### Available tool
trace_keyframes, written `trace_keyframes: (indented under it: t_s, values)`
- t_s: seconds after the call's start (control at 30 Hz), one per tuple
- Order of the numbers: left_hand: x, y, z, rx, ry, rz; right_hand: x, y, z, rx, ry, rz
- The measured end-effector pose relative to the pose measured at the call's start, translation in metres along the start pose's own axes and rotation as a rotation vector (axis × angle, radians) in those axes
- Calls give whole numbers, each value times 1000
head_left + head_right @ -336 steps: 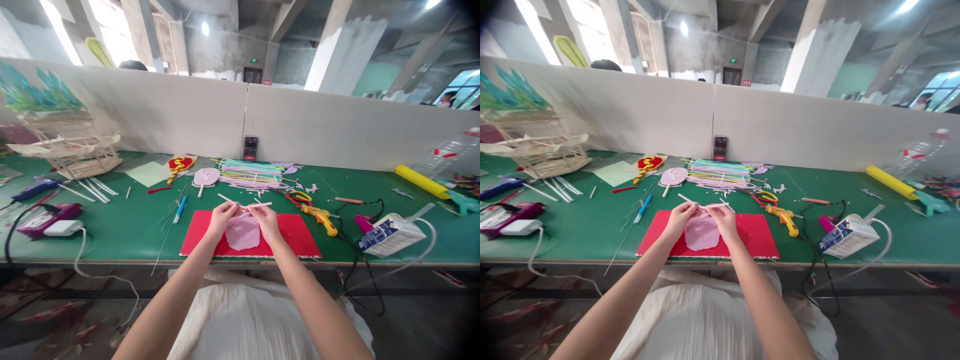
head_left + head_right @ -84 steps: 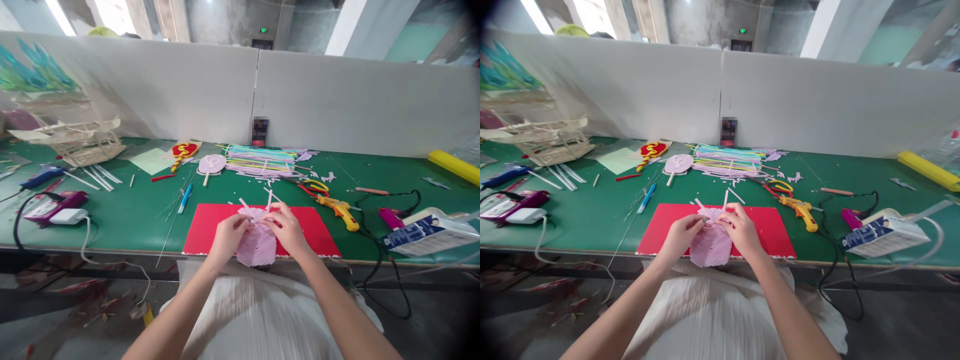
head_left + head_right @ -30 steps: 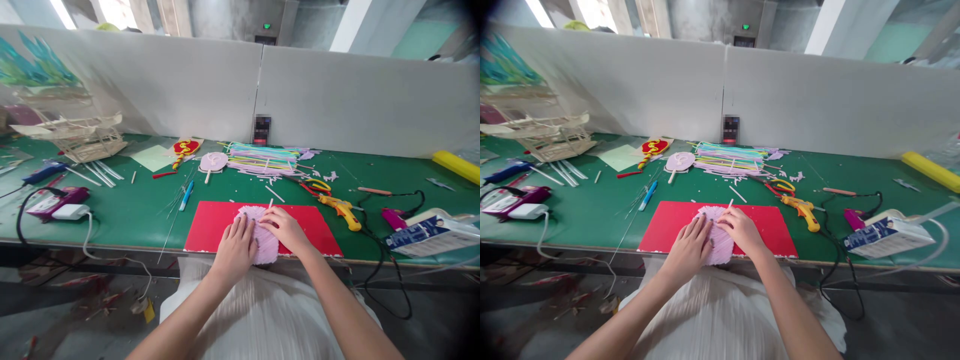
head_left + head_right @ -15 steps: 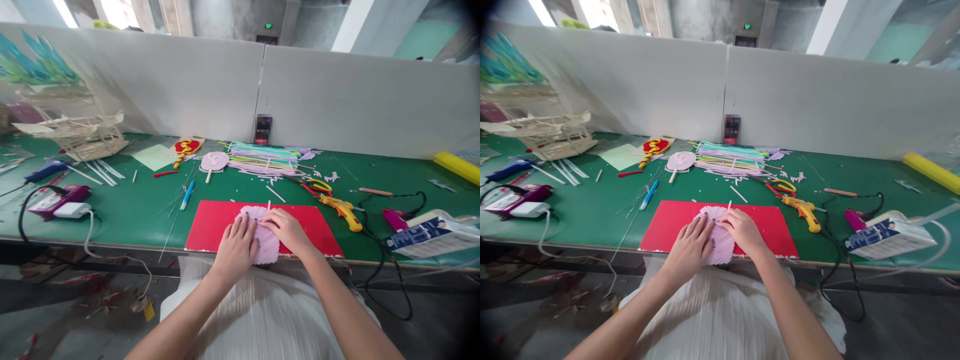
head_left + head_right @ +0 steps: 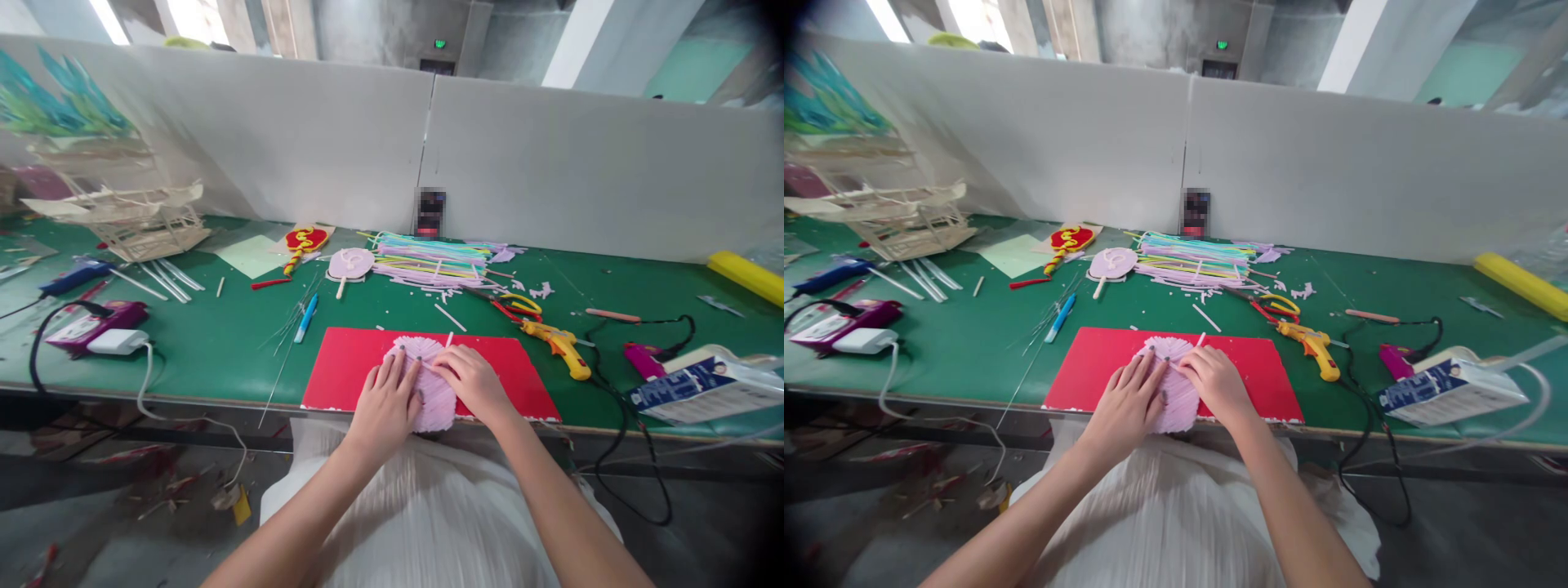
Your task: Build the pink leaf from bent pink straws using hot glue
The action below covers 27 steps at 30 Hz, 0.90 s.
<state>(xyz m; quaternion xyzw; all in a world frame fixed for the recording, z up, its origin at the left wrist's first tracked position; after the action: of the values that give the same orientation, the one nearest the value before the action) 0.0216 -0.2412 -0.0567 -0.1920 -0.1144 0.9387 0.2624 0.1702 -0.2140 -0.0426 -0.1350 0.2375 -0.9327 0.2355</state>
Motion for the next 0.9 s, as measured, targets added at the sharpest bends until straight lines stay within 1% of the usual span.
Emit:
trace_keyframes:
  t_s: [0.13,0.4,0.67,0.9]
  values:
    - [1,-1,0,13,3,13,3,-2,-1,-7,-2,3]
    - [1,-3,2,46,4,20,4,-5,-2,26,3,11]
    - [3,-2,1,23,-3,16,5,-9,-3,16,2,34]
    - [4,-4,2,49,26,21,1,-6,-6,39,-49,-15]
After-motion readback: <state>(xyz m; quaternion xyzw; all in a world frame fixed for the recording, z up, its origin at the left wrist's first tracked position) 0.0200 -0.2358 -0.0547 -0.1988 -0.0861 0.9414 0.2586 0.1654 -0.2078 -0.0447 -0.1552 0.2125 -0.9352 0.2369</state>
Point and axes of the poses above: each hand's wrist, its own y-axis away from the middle knuckle, its own z-axis out of the back of the hand, x = y × z, the point moved 5 cm from there along -y, towards the middle knuckle, and after that the axes turned 13 degrees about y, right-handed, at the moved point
